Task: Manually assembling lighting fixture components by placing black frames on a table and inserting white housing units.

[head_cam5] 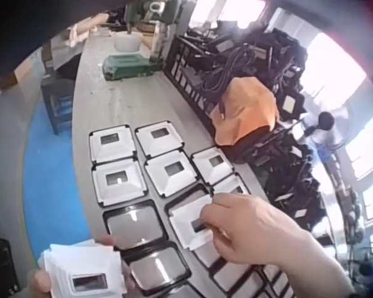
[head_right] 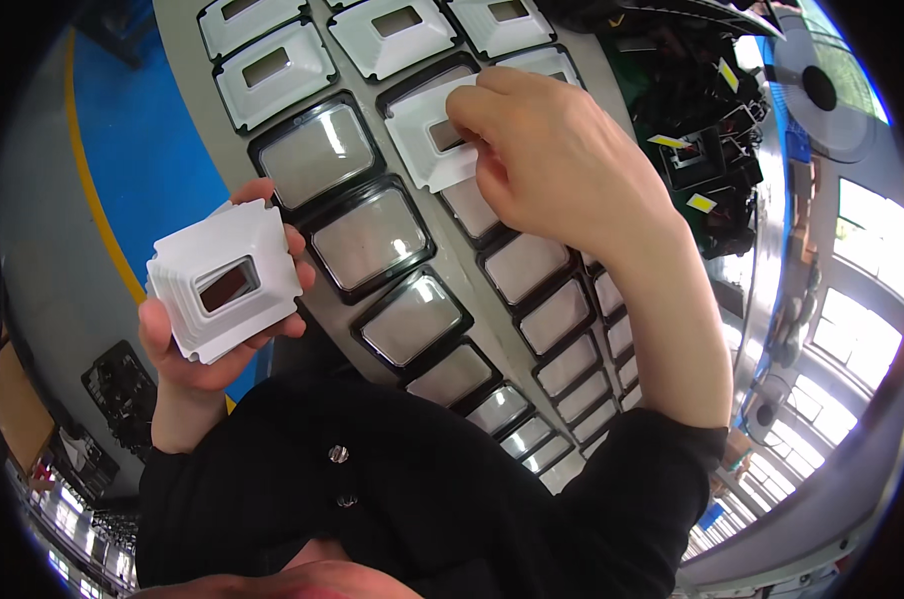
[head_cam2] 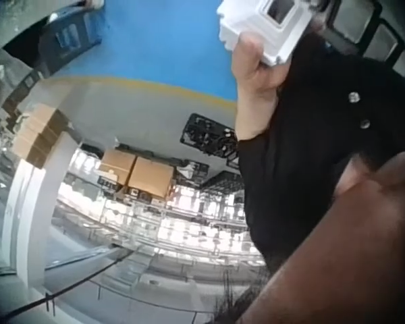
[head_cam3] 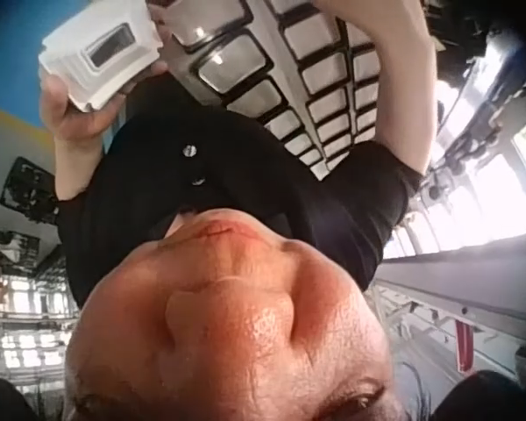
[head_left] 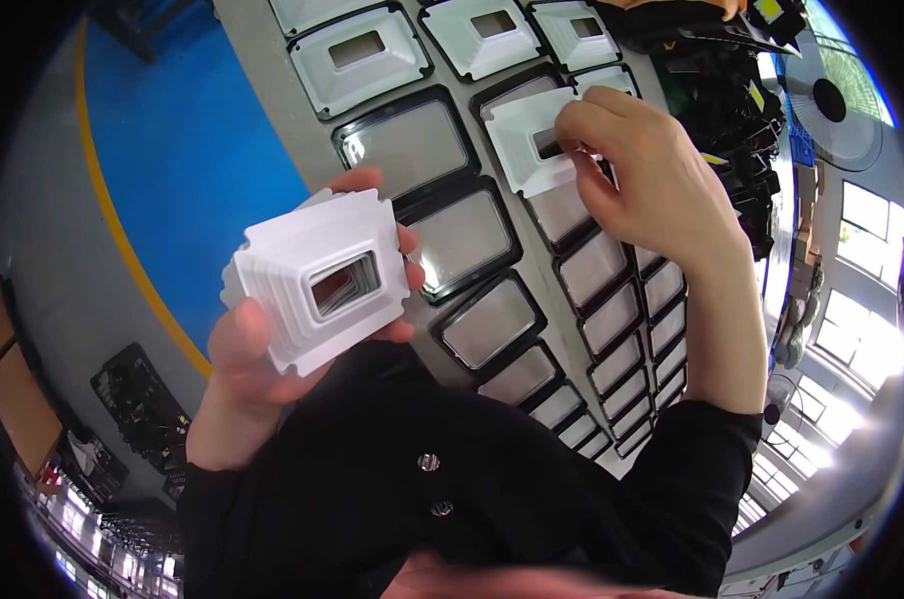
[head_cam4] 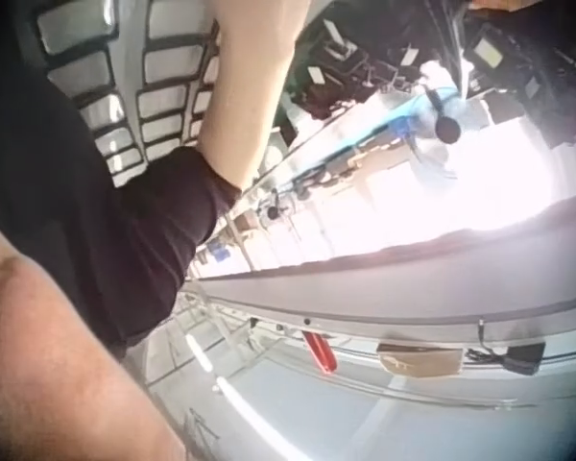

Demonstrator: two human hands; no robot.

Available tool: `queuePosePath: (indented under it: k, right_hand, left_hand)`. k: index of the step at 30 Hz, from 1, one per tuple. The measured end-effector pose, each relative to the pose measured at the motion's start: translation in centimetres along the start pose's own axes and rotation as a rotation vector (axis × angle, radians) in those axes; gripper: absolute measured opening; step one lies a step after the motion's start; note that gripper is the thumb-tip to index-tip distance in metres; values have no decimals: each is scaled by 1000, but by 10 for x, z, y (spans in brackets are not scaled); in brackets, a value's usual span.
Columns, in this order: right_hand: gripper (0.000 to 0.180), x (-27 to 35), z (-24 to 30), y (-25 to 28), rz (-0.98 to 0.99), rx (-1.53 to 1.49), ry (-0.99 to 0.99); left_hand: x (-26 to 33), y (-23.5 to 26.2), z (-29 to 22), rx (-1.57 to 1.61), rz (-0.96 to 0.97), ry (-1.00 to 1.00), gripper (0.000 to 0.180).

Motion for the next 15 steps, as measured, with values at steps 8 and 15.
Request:
queuePosePath:
  k: [8,15]
  right_hand:
    - [16,-15,-20,-7,35,-14,7]
    - [16,-19,-24,-11,43,-30,8]
  left_hand:
    - [-5,4,-3,-3,-36,25,124]
    - [-8,5,-4,-26,-48,48,126]
Point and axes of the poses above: each hand's wrist, its own x-axis away from the middle knuckle, its own y-axis out of the back of the hand, z = x × y, the point moved 4 cm from there along -x, towards the middle knuckle, and after that the axes turned 7 degrees about y, right-handed, at the moved point
